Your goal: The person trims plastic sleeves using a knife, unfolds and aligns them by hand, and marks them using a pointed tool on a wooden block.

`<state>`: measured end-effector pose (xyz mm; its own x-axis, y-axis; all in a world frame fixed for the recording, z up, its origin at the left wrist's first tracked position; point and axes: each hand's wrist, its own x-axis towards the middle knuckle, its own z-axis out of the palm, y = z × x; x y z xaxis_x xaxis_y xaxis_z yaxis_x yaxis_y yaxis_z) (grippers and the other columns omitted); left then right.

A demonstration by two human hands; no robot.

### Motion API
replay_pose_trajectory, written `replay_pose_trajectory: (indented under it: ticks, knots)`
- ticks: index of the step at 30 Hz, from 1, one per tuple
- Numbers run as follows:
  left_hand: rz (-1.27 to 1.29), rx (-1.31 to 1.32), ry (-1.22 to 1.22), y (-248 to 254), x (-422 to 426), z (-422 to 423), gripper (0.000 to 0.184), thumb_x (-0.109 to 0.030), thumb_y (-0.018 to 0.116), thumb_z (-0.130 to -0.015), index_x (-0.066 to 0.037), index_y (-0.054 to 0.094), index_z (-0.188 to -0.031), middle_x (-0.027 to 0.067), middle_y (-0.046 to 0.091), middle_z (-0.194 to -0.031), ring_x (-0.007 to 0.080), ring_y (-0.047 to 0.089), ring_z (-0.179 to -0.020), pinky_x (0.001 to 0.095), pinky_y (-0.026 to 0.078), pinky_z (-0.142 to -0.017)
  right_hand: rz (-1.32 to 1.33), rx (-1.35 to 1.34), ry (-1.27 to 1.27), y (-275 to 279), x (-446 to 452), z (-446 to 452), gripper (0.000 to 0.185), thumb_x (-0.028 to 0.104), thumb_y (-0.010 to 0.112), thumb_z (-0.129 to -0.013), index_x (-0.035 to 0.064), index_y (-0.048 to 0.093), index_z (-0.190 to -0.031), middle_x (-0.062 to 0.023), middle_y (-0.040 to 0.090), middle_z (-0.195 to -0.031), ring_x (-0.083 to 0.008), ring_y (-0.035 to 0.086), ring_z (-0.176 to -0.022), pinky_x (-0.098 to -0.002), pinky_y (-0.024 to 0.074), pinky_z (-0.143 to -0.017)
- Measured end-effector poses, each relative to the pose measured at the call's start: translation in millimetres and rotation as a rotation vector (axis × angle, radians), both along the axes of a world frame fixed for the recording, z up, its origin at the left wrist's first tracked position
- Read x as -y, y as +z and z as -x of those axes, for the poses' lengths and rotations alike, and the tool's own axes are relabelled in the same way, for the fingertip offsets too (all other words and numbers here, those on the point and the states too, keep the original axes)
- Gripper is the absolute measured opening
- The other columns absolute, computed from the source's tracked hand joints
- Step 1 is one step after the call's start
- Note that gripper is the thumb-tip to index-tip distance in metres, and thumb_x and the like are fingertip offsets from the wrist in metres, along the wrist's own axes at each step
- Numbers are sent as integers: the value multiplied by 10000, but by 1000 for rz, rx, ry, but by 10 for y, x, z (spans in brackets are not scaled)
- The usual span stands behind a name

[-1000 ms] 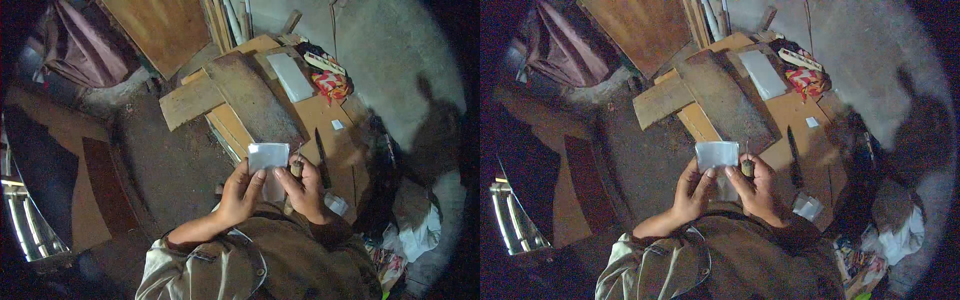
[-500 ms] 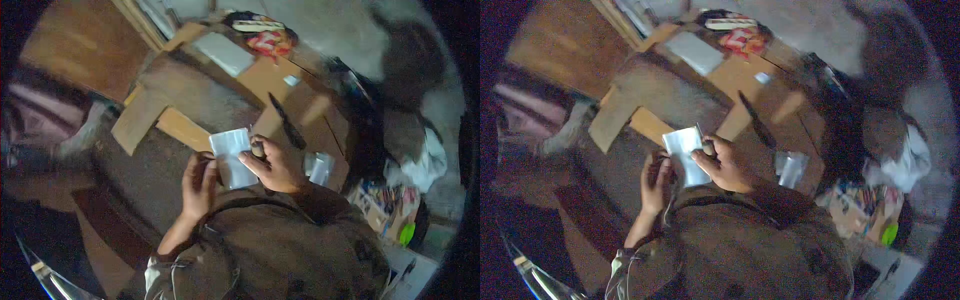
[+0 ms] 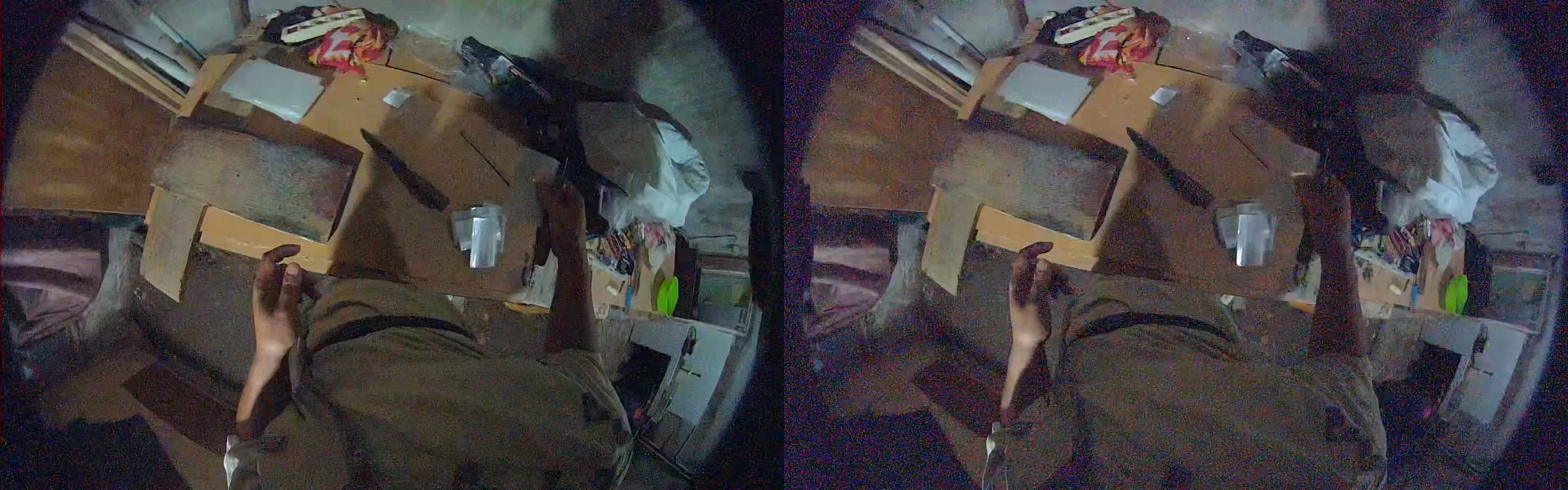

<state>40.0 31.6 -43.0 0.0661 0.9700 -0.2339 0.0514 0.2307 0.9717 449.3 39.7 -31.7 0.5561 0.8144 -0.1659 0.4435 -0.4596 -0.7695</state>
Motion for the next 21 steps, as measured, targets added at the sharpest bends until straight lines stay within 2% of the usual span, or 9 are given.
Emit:
replay_pose_trajectory:
  ticks: [1,3,4,7,9,13,17,20,21]
  knots:
    - [-16,18,-19,-24,-22,2,286,-226,464,-936,-20,474,-1135,19,515,-693,103,521,-636,254,414,-603,2,3,-9,-125,86,-87,198,180,619,-808,22,593,-925,-27,577,-801,-139,519,-731,-297,427,-673]
    - [-29,37,-43,-43,-36,12,284,-222,466,-936,-18,474,-1133,17,512,-694,104,519,-636,251,409,-604,-320,-482,-65,-617,301,-341,242,235,619,-810,34,582,-940,-32,580,-813,-153,517,-740,-316,422,-709]
    - [-14,34,-40,-56,-47,11,284,-225,464,-937,-16,475,-1129,14,505,-692,101,510,-640,251,406,-605,-319,-481,-69,-827,359,-525,242,235,619,-810,34,582,-940,-32,580,-813,-153,517,-740,-316,422,-709]
    - [2,-36,-66,-20,-80,-12,291,-237,460,-939,-10,478,-1121,7,491,-689,96,489,-652,252,405,-609,184,96,269,-1060,490,-708,306,276,614,-819,43,551,-1006,-40,583,-825,-160,528,-782,-311,417,-738]
    - [7,-102,-96,-69,-89,16,297,-245,458,-941,-7,479,-1117,4,484,-688,94,478,-659,253,405,-611,-2,151,212,-884,620,-365,294,291,600,-832,60,542,-1005,-34,568,-783,-155,530,-721,-300,429,-658]
    - [6,-89,-85,-206,-88,34,328,-279,467,-938,0,482,-1110,17,499,-670,104,484,-634,261,405,-607,-98,234,308,-1687,947,-631,237,275,602,-833,73,560,-951,-17,542,-730,-141,519,-632,-295,426,-561]
    - [85,-25,-85,-113,-91,-56,326,-283,476,-934,-4,495,-1102,31,526,-666,114,504,-617,268,411,-607,-173,-10,280,-2287,1103,-512,225,288,603,-827,83,577,-916,-2,521,-695,-119,491,-559,-292,396,-481]
    - [96,-102,-86,-80,-99,-92,318,-276,480,-932,-3,502,-1094,36,537,-682,114,516,-638,267,420,-609,-106,-187,90,-2297,1183,-275,201,265,588,-839,78,588,-913,-13,525,-704,-123,490,-566,-287,400,-477]
    - [98,-103,-88,-91,-94,-104,318,-276,480,-932,-3,502,-1094,36,537,-682,114,516,-638,267,420,-609,-43,-106,191,-2248,1183,-199,218,268,599,-833,74,588,-932,-30,545,-727,-138,504,-575,-293,411,-475]
